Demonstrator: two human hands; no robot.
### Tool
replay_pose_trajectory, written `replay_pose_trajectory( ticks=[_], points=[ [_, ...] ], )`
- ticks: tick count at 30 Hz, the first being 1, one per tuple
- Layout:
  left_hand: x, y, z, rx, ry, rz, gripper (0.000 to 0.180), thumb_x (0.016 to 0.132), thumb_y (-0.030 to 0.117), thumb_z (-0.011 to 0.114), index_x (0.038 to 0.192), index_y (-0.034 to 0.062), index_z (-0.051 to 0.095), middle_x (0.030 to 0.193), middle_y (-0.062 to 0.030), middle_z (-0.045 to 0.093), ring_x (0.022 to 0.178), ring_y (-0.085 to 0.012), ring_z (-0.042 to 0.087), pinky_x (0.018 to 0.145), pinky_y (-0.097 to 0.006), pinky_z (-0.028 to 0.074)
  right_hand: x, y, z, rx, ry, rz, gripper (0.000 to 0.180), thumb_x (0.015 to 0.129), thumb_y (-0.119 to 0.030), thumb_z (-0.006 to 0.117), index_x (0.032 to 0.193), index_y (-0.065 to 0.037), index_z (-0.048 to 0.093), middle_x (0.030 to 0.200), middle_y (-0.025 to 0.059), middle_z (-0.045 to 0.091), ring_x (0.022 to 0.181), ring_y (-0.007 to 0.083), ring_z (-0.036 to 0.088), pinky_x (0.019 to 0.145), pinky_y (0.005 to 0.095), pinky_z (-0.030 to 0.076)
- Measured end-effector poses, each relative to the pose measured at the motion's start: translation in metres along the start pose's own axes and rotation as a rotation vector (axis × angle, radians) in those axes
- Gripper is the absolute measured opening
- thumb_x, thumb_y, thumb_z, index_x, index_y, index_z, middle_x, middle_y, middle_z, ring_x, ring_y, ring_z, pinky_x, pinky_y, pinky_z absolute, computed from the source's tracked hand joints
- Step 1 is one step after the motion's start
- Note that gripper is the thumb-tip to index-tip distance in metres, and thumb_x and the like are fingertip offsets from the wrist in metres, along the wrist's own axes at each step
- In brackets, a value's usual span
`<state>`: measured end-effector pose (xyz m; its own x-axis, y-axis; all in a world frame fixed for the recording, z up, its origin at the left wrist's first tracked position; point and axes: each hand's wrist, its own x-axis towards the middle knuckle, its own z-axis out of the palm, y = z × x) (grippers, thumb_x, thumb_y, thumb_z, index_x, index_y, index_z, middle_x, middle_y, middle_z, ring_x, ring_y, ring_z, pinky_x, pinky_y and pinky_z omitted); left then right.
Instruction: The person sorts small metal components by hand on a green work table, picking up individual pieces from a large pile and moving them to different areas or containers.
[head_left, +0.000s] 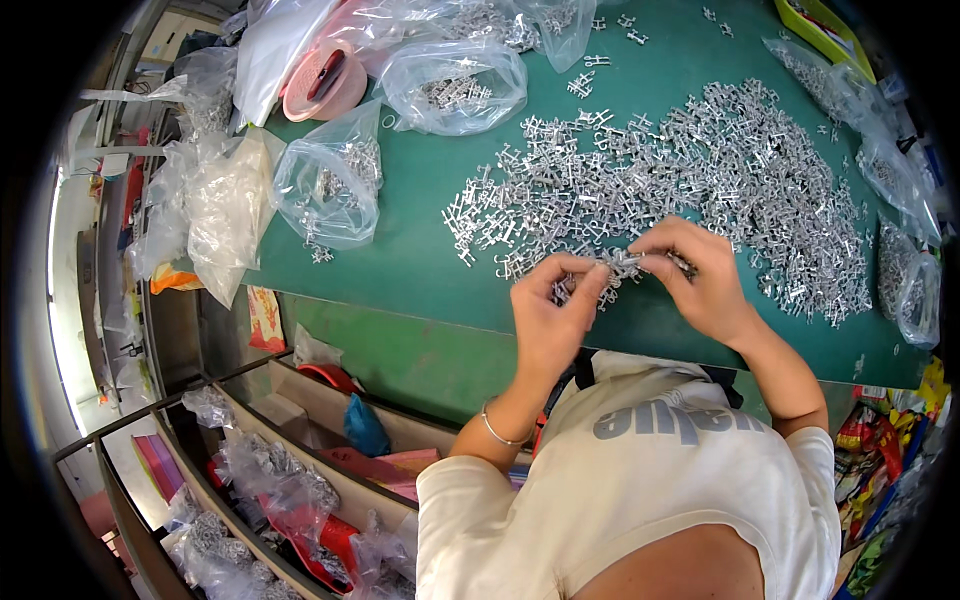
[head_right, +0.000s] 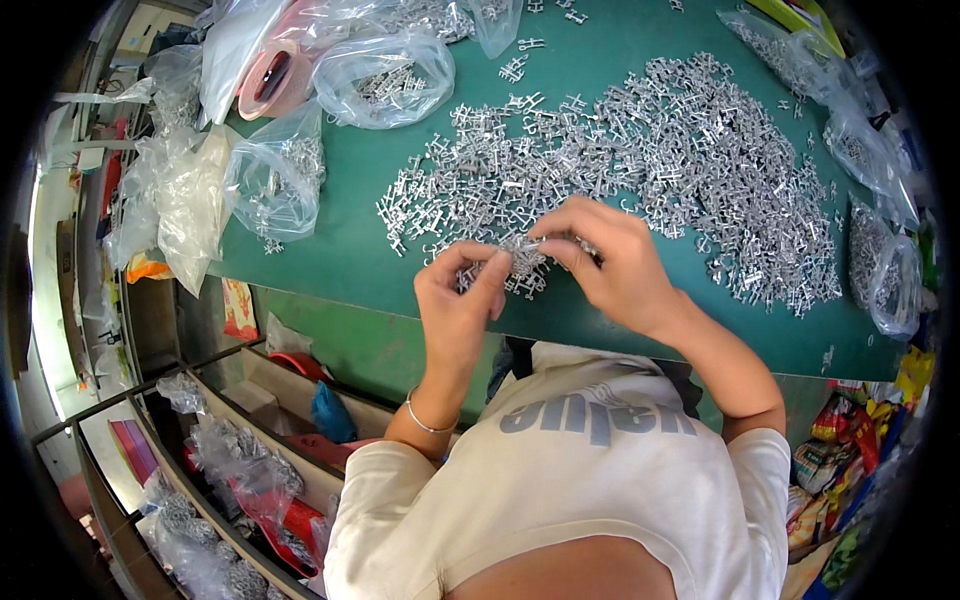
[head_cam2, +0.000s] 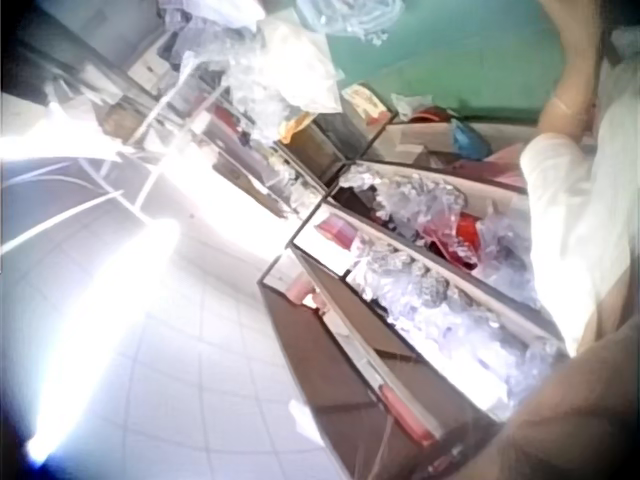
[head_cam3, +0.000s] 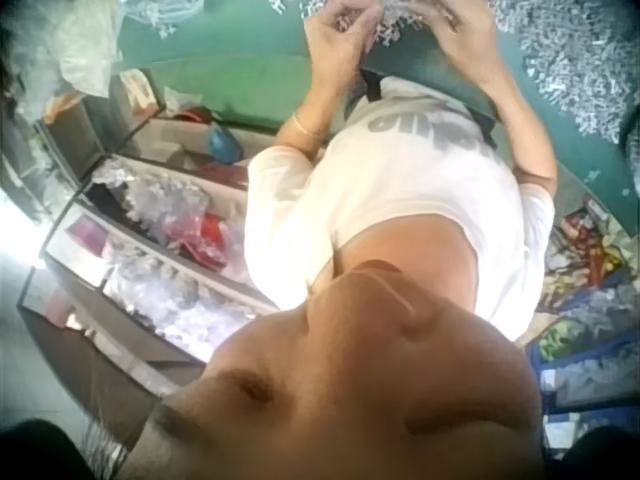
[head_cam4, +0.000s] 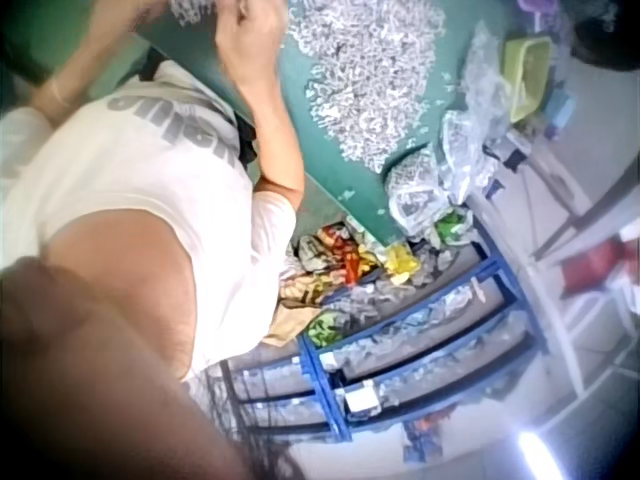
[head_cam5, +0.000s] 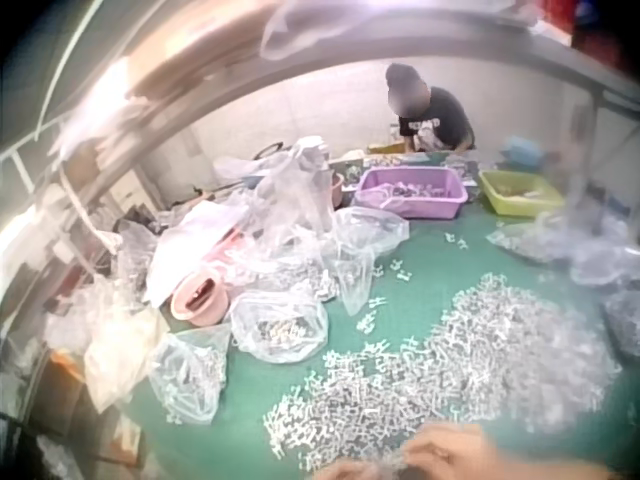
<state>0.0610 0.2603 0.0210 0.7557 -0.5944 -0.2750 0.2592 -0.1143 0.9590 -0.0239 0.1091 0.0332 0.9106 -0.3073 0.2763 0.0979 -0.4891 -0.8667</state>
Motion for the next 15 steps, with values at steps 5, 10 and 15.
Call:
replay_pose_trajectory(
  ticks=[5, 10, 15],
  points=[
    [0.002, -0.005, 0.003, 0.0, 0.072, 0.146, 0.008, 0.08, 0.005, 0.061, 0.076, -0.0016, 0.059, 0.063, -0.001, 0.052, 0.049, -0.004, 0.044, 0.041, -0.019, 0.031, -0.002, -0.005, 0.009, 0.251, 0.015, 0.278, 0.01, 0.078, 0.0, 0.057, 0.088, 0.0, 0.057, 0.079, 0.0093, 0.058, 0.072, 0.0183, 0.056, 0.068, 0.0282, 0.044],
    [0.003, -0.007, 0.0, -0.256, -0.012, 0.048, 0.007, 0.08, 0.004, 0.061, 0.079, -0.0033, 0.059, 0.064, -0.003, 0.054, 0.05, -0.0034, 0.044, 0.042, -0.019, 0.032, 0.003, 0.005, 0.003, 0.315, -0.044, 0.272, 0.011, 0.08, -0.002, 0.056, 0.09, 0.001, 0.056, 0.085, 0.0062, 0.058, 0.079, 0.0137, 0.055, 0.072, 0.0264, 0.044],
    [0.0, -0.008, -0.001, -0.179, 0.01, 0.037, 0.01, 0.081, 0.006, 0.061, 0.082, -0.0036, 0.059, 0.063, -0.0035, 0.053, 0.046, -0.0037, 0.042, 0.04, -0.019, 0.03, 0.003, 0.011, 0.003, 0.214, -0.109, 0.077, 0.011, 0.078, 0.0, 0.055, 0.089, 0.001, 0.056, 0.084, 0.0093, 0.057, 0.074, 0.0215, 0.057, 0.066, 0.0275, 0.046]
  ],
)
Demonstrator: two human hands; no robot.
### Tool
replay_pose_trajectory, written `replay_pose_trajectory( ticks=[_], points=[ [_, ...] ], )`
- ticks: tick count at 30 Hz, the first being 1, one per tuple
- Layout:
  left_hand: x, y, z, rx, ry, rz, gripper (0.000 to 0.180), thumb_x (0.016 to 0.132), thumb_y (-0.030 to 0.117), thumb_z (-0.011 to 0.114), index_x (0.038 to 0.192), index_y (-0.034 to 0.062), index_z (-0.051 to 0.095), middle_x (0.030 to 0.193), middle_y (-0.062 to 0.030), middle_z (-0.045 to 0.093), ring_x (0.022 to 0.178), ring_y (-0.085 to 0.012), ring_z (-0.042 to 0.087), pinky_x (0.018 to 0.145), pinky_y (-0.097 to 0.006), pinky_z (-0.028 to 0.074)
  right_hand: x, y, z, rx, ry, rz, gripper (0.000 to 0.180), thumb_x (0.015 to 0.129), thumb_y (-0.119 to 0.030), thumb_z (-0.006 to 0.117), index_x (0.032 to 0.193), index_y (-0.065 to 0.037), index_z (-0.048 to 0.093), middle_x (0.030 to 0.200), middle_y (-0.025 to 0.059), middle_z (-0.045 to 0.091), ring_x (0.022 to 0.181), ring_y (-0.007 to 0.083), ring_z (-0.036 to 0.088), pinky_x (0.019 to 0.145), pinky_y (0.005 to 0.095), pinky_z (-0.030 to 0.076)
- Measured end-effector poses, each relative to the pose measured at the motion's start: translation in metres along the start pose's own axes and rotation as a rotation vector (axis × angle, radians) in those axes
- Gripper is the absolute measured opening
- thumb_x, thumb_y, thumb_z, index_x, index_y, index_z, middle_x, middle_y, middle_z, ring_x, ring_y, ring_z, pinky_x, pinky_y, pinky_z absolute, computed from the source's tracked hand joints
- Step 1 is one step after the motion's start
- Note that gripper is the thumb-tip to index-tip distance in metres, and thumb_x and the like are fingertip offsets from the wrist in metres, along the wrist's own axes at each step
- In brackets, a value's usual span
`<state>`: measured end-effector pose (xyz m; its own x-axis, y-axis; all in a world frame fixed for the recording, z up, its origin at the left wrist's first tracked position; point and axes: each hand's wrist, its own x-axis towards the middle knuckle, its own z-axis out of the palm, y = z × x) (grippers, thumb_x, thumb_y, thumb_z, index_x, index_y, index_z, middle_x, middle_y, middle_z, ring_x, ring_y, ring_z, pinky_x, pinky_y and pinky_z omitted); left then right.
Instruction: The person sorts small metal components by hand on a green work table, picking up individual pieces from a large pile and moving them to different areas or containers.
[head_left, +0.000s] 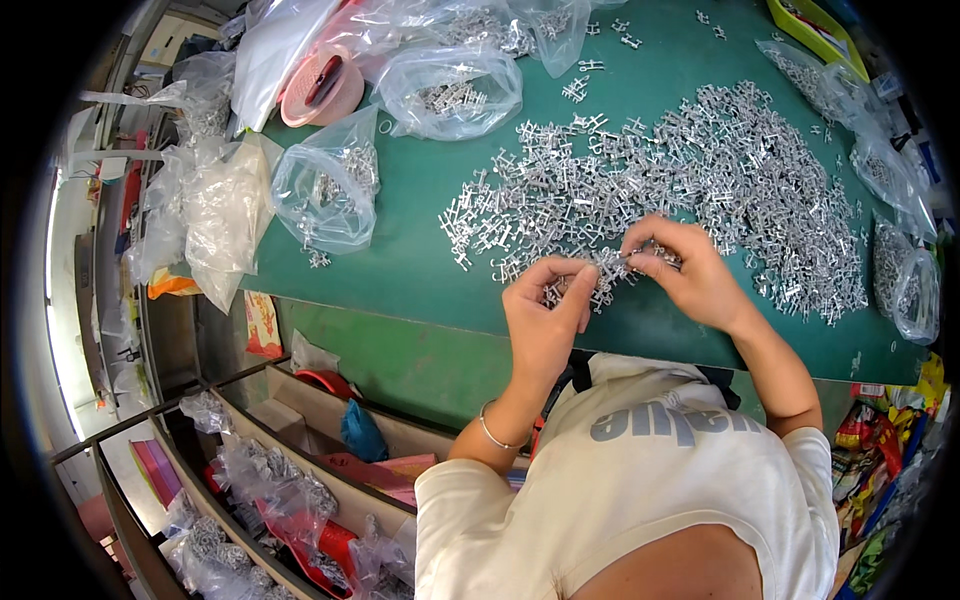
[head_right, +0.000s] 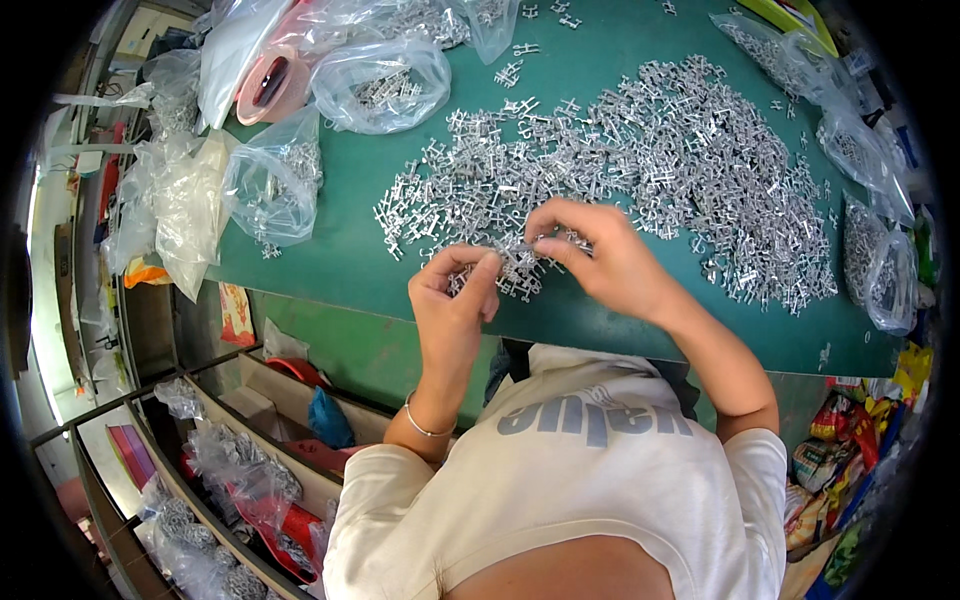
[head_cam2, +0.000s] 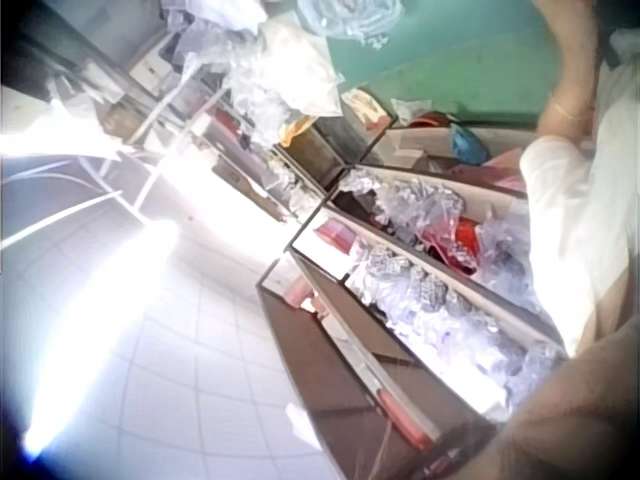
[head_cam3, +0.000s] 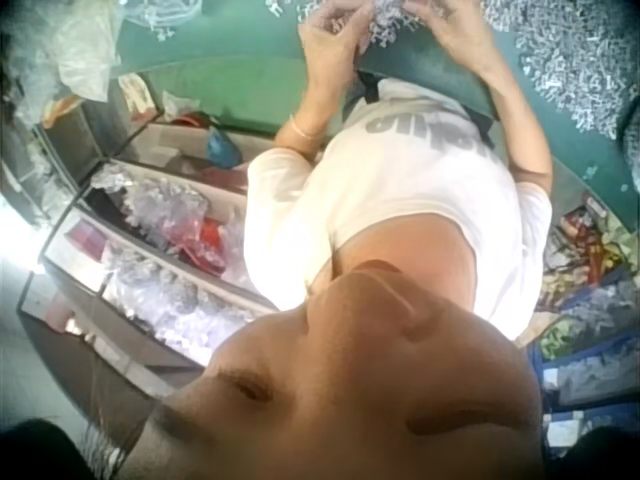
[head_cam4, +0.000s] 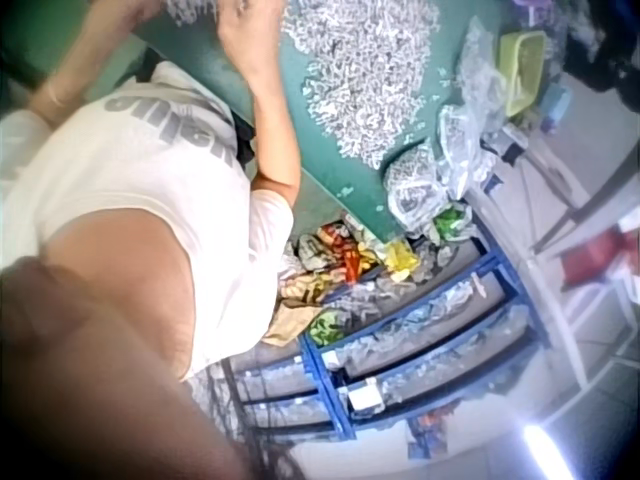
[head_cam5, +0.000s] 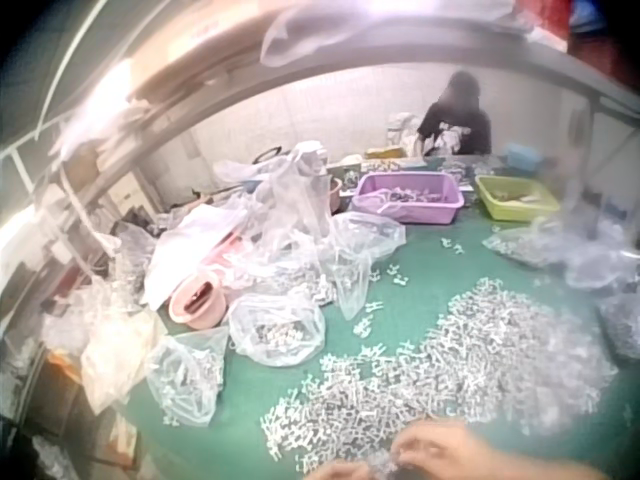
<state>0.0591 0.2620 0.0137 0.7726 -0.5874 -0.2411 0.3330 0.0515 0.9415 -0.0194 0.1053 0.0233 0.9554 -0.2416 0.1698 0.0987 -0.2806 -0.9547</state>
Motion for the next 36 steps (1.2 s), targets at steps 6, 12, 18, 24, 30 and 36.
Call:
replay_pose_trajectory(
  ticks=[6, 12, 18, 24, 30, 36],
  points=[
    [0.009, 0.005, -0.008, -0.358, -0.12, -0.248, 0.007, 0.081, 0.004, 0.06, 0.08, -0.0029, 0.06, 0.063, -0.0022, 0.054, 0.046, -0.0041, 0.044, 0.04, -0.018, 0.03, 0.001, -0.011, -0.012, -0.642, -0.118, -0.332, 0.015, 0.073, 0.001, 0.056, 0.087, -0.001, 0.057, 0.084, 0.0088, 0.056, 0.06, 0.0244, 0.057, 0.048, 0.0289, 0.046],
    [0.0, 0.0, 0.008, 0.443, 0.029, 0.503, 0.005, 0.079, 0.002, 0.061, 0.076, -0.0015, 0.06, 0.066, -0.0002, 0.053, 0.051, -0.0036, 0.043, 0.044, -0.017, 0.031, 0.005, -0.004, -0.002, -0.492, 0.128, -0.366, 0.021, 0.066, -0.002, 0.057, 0.087, -0.005, 0.058, 0.085, 0.0066, 0.057, 0.057, 0.0203, 0.058, 0.044, 0.0279, 0.045],
    [0.004, 0.007, 0.004, 0.02, 0.007, -0.034, 0.003, 0.079, -0.001, 0.059, 0.076, -0.0016, 0.058, 0.064, -0.0004, 0.051, 0.047, -0.0036, 0.042, 0.041, -0.018, 0.03, -0.005, -0.011, -0.009, -0.724, -0.006, -0.47, 0.017, 0.07, 0.001, 0.057, 0.087, -0.002, 0.059, 0.084, 0.009, 0.057, 0.064, 0.0215, 0.06, 0.049, 0.0276, 0.047],
    [-0.002, 0.002, 0.008, 0.158, 0.005, 0.281, 0.003, 0.078, -0.002, 0.061, 0.078, -0.0024, 0.058, 0.065, -0.0014, 0.052, 0.049, -0.0042, 0.044, 0.043, -0.018, 0.032, 0.0, -0.006, -0.006, -0.303, 0.128, -0.305, 0.015, 0.071, 0.006, 0.058, 0.086, 0.003, 0.057, 0.084, 0.0124, 0.057, 0.072, 0.0252, 0.058, 0.061, 0.0289, 0.047],
    [0.0, 0.003, 0.004, 0.144, 0.046, 0.274, 0.005, 0.074, -0.005, 0.062, 0.077, -0.0035, 0.058, 0.066, -0.0039, 0.053, 0.054, -0.0065, 0.046, 0.046, -0.02, 0.035, -0.002, -0.005, -0.004, -0.174, 0.065, -0.092, 0.013, 0.073, 0.004, 0.059, 0.085, 0.001, 0.055, 0.082, 0.0106, 0.057, 0.075, 0.0231, 0.057, 0.065, 0.0291, 0.045],
    [-0.001, 0.001, 0.013, 0.195, 0.095, 0.449, 0.005, 0.074, -0.006, 0.062, 0.078, -0.0041, 0.058, 0.065, -0.0052, 0.053, 0.053, -0.0073, 0.046, 0.046, -0.019, 0.034, -0.01, -0.009, 0.005, 0.007, 0.179, 0.046, 0.012, 0.076, 0.004, 0.057, 0.087, 0.0, 0.056, 0.084, 0.0105, 0.058, 0.072, 0.0214, 0.057, 0.063, 0.0273, 0.045]
  ],
)
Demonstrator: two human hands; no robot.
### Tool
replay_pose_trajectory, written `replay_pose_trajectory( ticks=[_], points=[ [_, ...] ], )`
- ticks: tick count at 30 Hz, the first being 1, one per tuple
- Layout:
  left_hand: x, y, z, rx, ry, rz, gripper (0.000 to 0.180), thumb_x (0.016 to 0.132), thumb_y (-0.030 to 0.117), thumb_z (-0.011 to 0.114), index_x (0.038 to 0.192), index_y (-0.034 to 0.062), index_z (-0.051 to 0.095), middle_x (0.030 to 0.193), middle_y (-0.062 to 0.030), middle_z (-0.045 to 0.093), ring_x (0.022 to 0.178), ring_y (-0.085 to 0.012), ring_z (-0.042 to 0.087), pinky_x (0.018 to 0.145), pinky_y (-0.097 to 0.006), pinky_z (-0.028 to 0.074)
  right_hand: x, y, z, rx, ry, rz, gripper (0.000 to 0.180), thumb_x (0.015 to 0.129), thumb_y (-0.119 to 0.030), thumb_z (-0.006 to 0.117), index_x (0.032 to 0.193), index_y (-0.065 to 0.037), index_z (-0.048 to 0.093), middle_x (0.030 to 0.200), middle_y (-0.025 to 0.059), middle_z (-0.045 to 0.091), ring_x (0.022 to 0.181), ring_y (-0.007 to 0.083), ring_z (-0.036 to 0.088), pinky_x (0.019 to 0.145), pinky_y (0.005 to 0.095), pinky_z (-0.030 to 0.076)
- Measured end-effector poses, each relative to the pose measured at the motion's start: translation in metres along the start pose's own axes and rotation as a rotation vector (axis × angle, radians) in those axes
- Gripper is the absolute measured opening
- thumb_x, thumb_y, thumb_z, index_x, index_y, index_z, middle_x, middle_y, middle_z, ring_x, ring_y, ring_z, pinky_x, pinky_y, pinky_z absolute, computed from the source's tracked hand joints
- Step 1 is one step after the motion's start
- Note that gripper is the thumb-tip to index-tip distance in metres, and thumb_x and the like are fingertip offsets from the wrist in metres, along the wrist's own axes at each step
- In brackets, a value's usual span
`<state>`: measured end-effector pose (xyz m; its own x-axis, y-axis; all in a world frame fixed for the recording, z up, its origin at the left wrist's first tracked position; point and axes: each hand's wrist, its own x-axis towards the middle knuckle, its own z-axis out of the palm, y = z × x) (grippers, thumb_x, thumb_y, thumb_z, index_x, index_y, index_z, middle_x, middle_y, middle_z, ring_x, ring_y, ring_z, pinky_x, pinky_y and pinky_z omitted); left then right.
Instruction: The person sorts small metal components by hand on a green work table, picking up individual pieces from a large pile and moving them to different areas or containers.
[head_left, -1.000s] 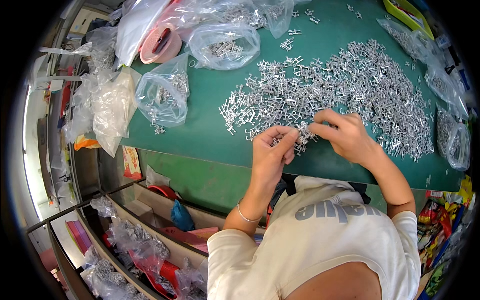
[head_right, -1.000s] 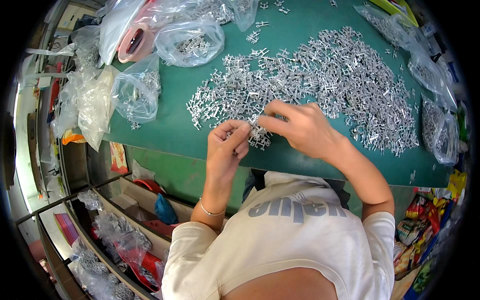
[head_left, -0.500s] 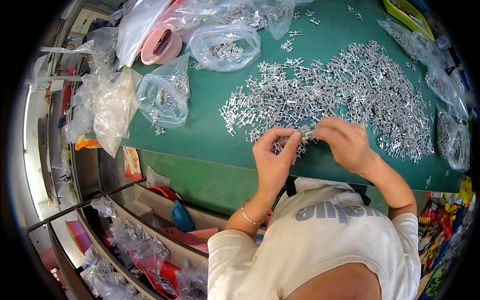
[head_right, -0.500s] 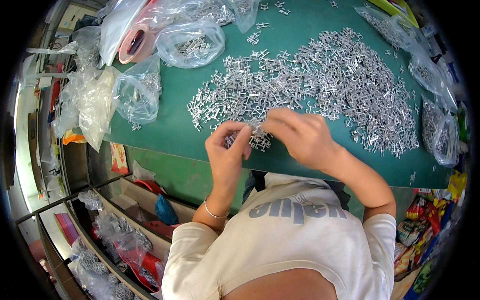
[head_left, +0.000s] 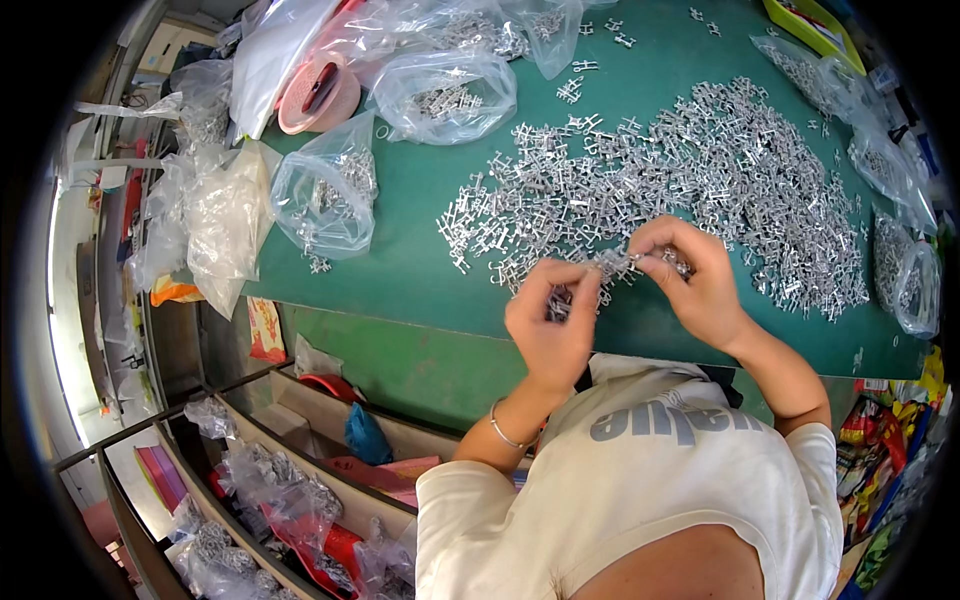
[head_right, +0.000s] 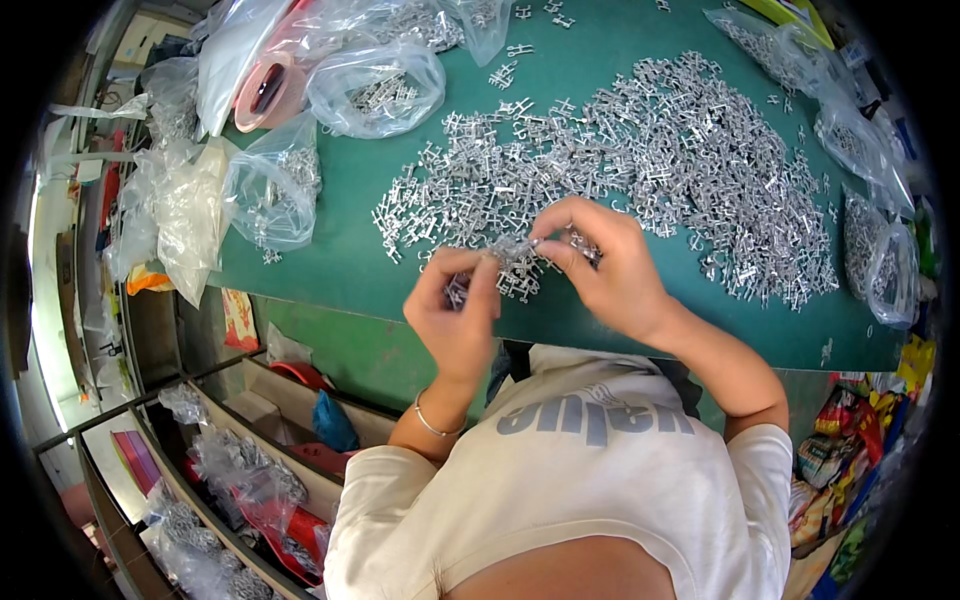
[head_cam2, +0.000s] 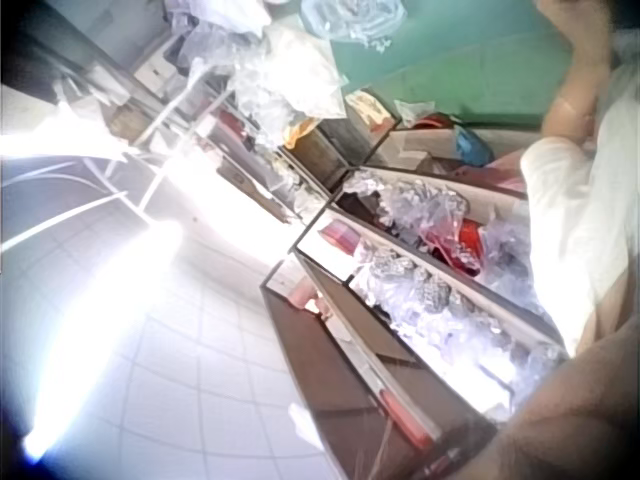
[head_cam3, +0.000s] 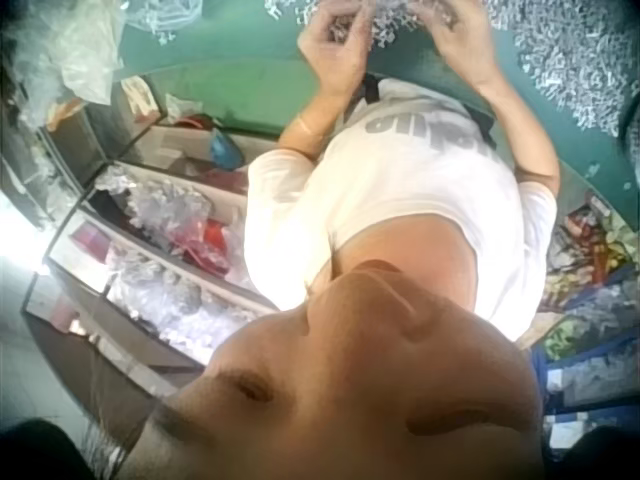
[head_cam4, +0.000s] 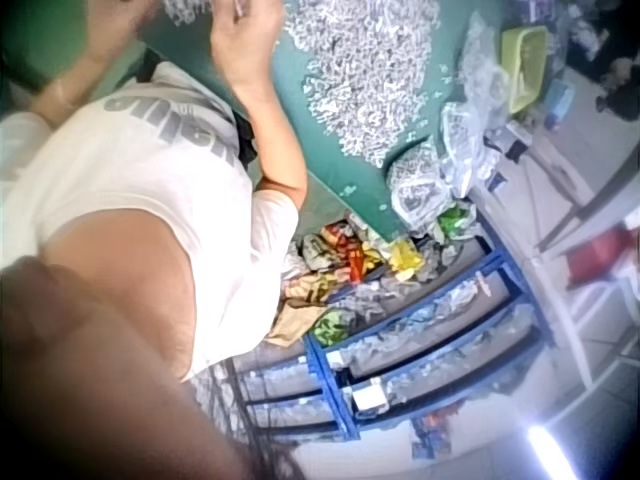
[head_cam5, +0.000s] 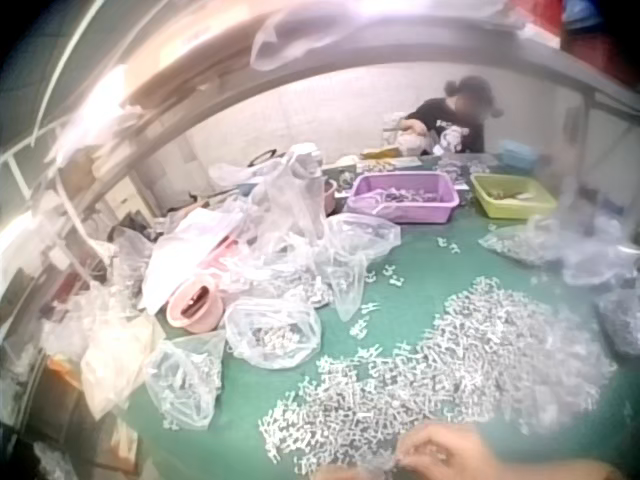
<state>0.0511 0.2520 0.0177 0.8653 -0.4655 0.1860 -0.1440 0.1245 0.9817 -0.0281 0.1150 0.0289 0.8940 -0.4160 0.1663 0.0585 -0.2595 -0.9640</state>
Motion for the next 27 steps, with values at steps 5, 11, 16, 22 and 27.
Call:
replay_pose_trajectory(
  ticks=[5, 11, 16, 22, 27],
  points=[
    [0.003, 0.002, -0.003, 0.051, -0.024, -0.068, 0.006, 0.073, -0.007, 0.062, 0.077, -0.0042, 0.058, 0.065, -0.0071, 0.054, 0.054, -0.0081, 0.048, 0.048, -0.02, 0.037, 0.0, -0.008, -0.001, -0.333, 0.014, -0.341, 0.015, 0.074, 0.005, 0.055, 0.087, 0.0, 0.057, 0.085, 0.0107, 0.056, 0.066, 0.0233, 0.058, 0.055, 0.0276, 0.046],
    [-0.001, 0.001, 0.001, 0.202, -0.007, 0.066, 0.004, 0.075, -0.005, 0.061, 0.077, -0.0031, 0.059, 0.065, -0.0035, 0.054, 0.056, -0.0061, 0.045, 0.052, -0.019, 0.036, -0.011, -0.011, -0.002, -0.548, -0.031, -0.437, 0.022, 0.066, 0.004, 0.055, 0.086, -0.001, 0.058, 0.087, 0.01, 0.055, 0.054, 0.0213, 0.057, 0.046, 0.0292, 0.045],
    [-0.002, 0.005, 0.0, 0.26, 0.003, 0.157, 0.003, 0.075, -0.005, 0.061, 0.077, -0.0034, 0.059, 0.065, -0.0032, 0.054, 0.056, -0.0068, 0.046, 0.052, -0.02, 0.037, -0.004, -0.016, 0.0, -0.432, -0.013, -0.334, 0.017, 0.071, 0.007, 0.053, 0.086, 0.0, 0.057, 0.085, 0.0105, 0.056, 0.063, 0.0243, 0.057, 0.052, 0.0291, 0.045],
    [0.004, 0.002, -0.026, -0.262, -0.158, -0.403, 0.005, 0.072, -0.008, 0.061, 0.075, -0.0047, 0.058, 0.065, -0.0071, 0.055, 0.056, -0.0095, 0.051, 0.05, -0.021, 0.039, 0.008, -0.001, 0.001, -0.045, -0.115, 0.028, 0.013, 0.075, 0.008, 0.053, 0.086, 0.001, 0.055, 0.082, 0.0105, 0.057, 0.069, 0.0204, 0.055, 0.057, 0.0259, 0.042],
    [0.001, -0.006, -0.024, 0.298, 0.072, 0.183, 0.007, 0.071, -0.009, 0.061, 0.075, -0.0038, 0.059, 0.066, -0.0066, 0.056, 0.054, -0.0094, 0.048, 0.05, -0.021, 0.039, 0.008, -0.022, 0.02, -0.223, -0.15, -0.109, 0.013, 0.074, 0.006, 0.058, 0.085, 0.001, 0.054, 0.075, 0.0107, 0.054, 0.068, 0.0217, 0.056, 0.055, 0.0275, 0.043]
  ],
)
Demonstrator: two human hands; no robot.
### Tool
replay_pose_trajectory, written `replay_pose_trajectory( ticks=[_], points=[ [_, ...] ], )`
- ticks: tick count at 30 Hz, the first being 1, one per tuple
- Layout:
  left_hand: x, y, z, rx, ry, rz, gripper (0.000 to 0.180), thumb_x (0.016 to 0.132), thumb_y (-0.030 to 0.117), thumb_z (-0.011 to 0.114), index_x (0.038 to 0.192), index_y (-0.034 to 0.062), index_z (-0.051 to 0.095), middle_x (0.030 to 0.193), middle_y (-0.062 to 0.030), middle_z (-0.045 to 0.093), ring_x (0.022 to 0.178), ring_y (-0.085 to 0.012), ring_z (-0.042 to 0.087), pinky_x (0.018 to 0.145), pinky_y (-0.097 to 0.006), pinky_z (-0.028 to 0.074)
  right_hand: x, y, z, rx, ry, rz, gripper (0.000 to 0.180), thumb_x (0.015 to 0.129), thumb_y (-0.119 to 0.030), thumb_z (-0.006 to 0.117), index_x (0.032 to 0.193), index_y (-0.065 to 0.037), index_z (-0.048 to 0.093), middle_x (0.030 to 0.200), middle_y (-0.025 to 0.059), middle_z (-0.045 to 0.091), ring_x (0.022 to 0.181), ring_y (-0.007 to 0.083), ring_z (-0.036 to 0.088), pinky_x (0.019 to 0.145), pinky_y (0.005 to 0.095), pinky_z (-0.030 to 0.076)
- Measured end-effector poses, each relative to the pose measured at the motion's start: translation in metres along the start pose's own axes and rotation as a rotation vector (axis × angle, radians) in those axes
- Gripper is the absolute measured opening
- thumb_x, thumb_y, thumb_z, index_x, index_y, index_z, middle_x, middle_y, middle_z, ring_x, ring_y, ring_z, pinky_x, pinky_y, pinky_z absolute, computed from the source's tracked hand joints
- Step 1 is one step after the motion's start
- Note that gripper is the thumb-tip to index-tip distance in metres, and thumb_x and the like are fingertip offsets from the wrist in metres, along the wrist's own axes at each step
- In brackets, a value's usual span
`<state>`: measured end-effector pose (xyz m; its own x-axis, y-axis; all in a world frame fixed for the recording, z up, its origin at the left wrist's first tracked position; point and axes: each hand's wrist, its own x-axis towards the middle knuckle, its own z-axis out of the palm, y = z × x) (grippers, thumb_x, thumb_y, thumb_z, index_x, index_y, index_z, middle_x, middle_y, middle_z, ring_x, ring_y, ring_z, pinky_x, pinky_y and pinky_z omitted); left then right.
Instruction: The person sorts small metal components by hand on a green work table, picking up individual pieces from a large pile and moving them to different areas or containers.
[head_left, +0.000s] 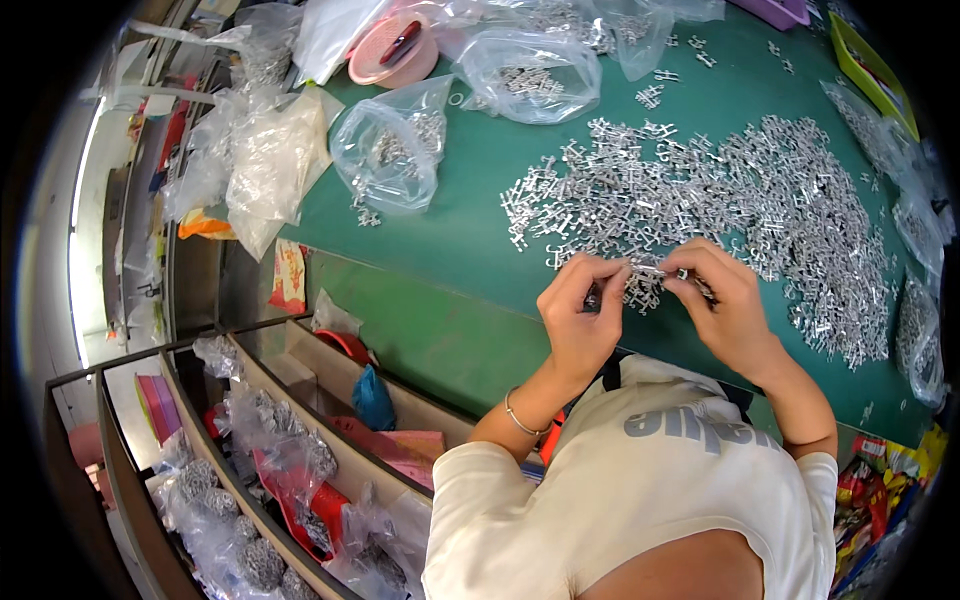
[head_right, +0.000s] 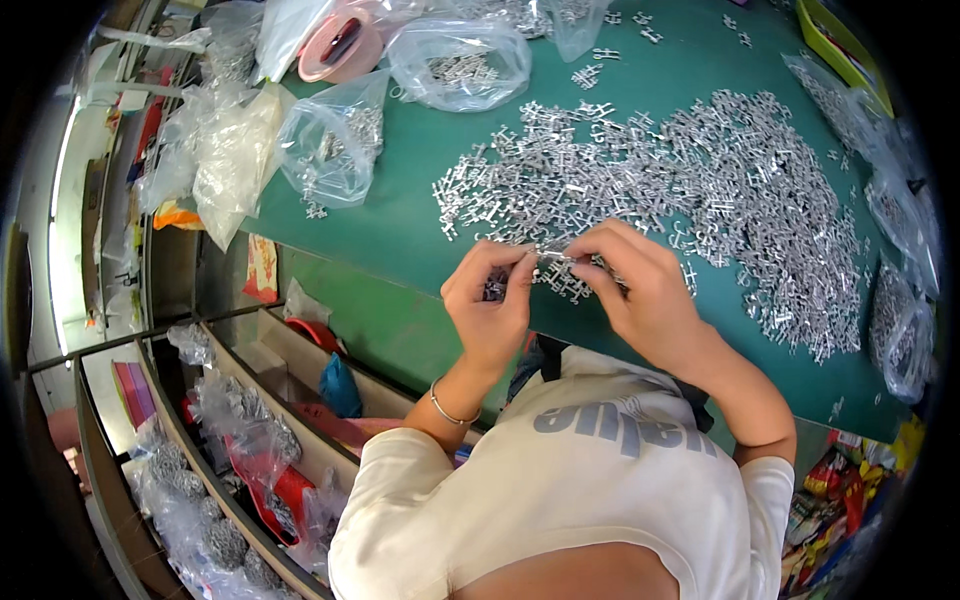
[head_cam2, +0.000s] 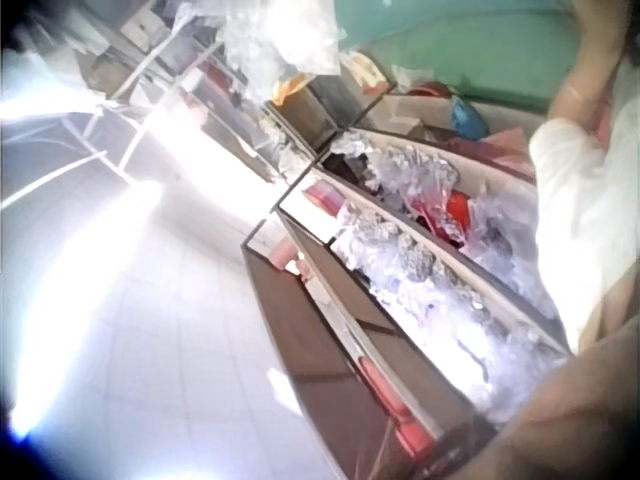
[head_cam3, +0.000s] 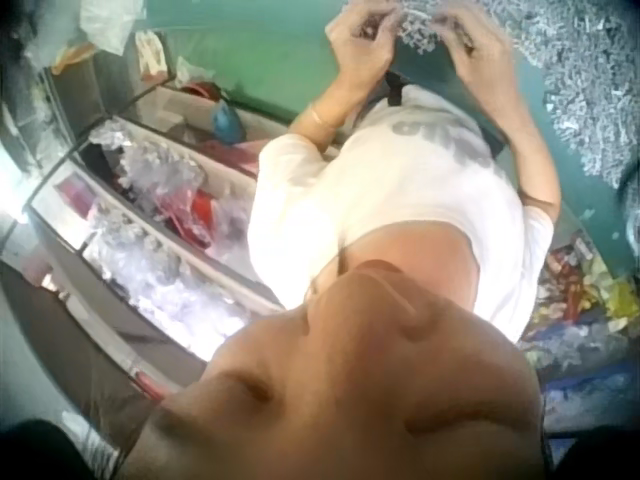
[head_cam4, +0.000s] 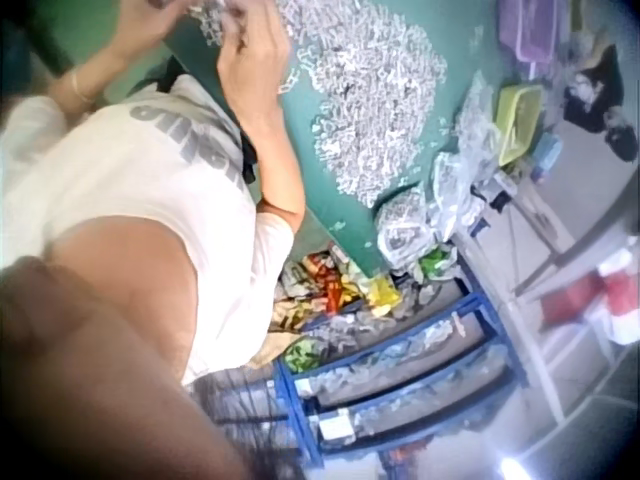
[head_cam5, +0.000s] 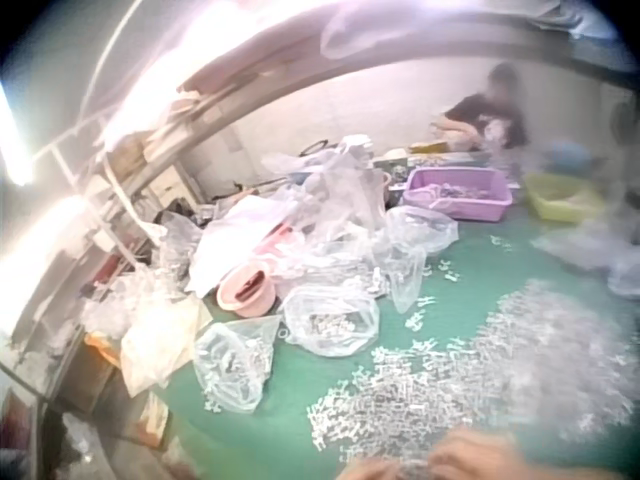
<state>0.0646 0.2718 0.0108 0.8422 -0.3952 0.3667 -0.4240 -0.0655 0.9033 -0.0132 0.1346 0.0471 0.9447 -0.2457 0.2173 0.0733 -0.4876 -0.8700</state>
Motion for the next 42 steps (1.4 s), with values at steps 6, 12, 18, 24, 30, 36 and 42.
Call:
replay_pose_trajectory(
  ticks=[6, 12, 18, 24, 30, 36, 42],
  points=[
    [0.006, -0.001, -0.005, -0.332, -0.185, -0.415, 0.002, 0.076, -0.004, 0.06, 0.075, -0.0037, 0.059, 0.064, -0.0047, 0.052, 0.049, -0.0076, 0.045, 0.043, -0.02, 0.033, -0.002, 0.029, -0.007, 0.067, -0.034, 0.02, 0.011, 0.076, -0.001, 0.059, 0.085, 0.001, 0.055, 0.072, 0.0047, 0.056, 0.066, 0.014, 0.056, 0.05, 0.0232, 0.04],
    [0.004, -0.012, -0.003, -0.715, -0.222, -0.659, 0.008, 0.079, 0.002, 0.061, 0.079, -0.0046, 0.057, 0.065, -0.0032, 0.05, 0.045, -0.0054, 0.04, 0.039, -0.02, 0.029, 0.012, 0.034, -0.022, 0.567, -0.262, 0.645, 0.01, 0.076, -0.003, 0.061, 0.084, 0.0, 0.057, 0.071, 0.0029, 0.057, 0.067, 0.011, 0.054, 0.059, 0.0261, 0.042],
    [0.0, -0.018, -0.004, -0.622, -0.148, -0.778, 0.009, 0.079, 0.003, 0.062, 0.081, -0.0046, 0.058, 0.065, -0.0023, 0.053, 0.047, -0.0049, 0.041, 0.04, -0.02, 0.031, -0.002, 0.031, 0.009, -0.127, 0.042, -0.219, 0.012, 0.072, 0.004, 0.058, 0.082, -0.001, 0.055, 0.076, 0.0104, 0.056, 0.058, 0.0267, 0.057, 0.048, 0.0307, 0.044],
    [-0.007, -0.01, -0.001, -0.139, -0.046, -0.366, 0.004, 0.08, 0.0, 0.06, 0.076, -0.0014, 0.06, 0.067, -0.0015, 0.054, 0.05, -0.0054, 0.045, 0.045, -0.02, 0.033, -0.006, 0.035, 0.016, -0.122, 0.023, -0.196, 0.013, 0.072, 0.005, 0.057, 0.083, -0.001, 0.056, 0.076, 0.0113, 0.056, 0.06, 0.0278, 0.056, 0.051, 0.0331, 0.045],
    [-0.005, -0.018, -0.004, -0.072, -0.057, -0.233, 0.005, 0.08, 0.001, 0.06, 0.076, -0.0021, 0.06, 0.067, -0.0018, 0.054, 0.05, -0.0057, 0.045, 0.044, -0.019, 0.033, -0.002, 0.032, 0.013, 0.018, -0.053, -0.033, 0.009, 0.075, 0.001, 0.059, 0.084, 0.0, 0.057, 0.074, 0.0113, 0.058, 0.062, 0.0217, 0.056, 0.055, 0.0291, 0.044],
    [-0.001, -0.024, -0.015, -0.777, -0.133, -0.827, 0.009, 0.079, 0.005, 0.062, 0.08, -0.0033, 0.061, 0.065, -0.0018, 0.054, 0.048, -0.0051, 0.045, 0.042, -0.019, 0.033, 0.013, 0.04, 0.004, 0.368, -0.18, 0.355, 0.005, 0.081, -0.002, 0.055, 0.083, 0.002, 0.056, 0.072, 0.0034, 0.058, 0.065, 0.0087, 0.054, 0.059, 0.0255, 0.044],
    [-0.001, -0.02, -0.011, -0.591, -0.05, -0.738, 0.009, 0.078, 0.005, 0.064, 0.081, -0.0033, 0.061, 0.063, -0.0014, 0.054, 0.046, -0.0041, 0.043, 0.04, -0.019, 0.032, 0.016, 0.026, 0.009, 0.344, -0.199, 0.386, 0.007, 0.081, -0.004, 0.056, 0.084, 0.002, 0.056, 0.072, 0.0063, 0.058, 0.062, 0.0109, 0.053, 0.057, 0.0253, 0.043]
  ],
)
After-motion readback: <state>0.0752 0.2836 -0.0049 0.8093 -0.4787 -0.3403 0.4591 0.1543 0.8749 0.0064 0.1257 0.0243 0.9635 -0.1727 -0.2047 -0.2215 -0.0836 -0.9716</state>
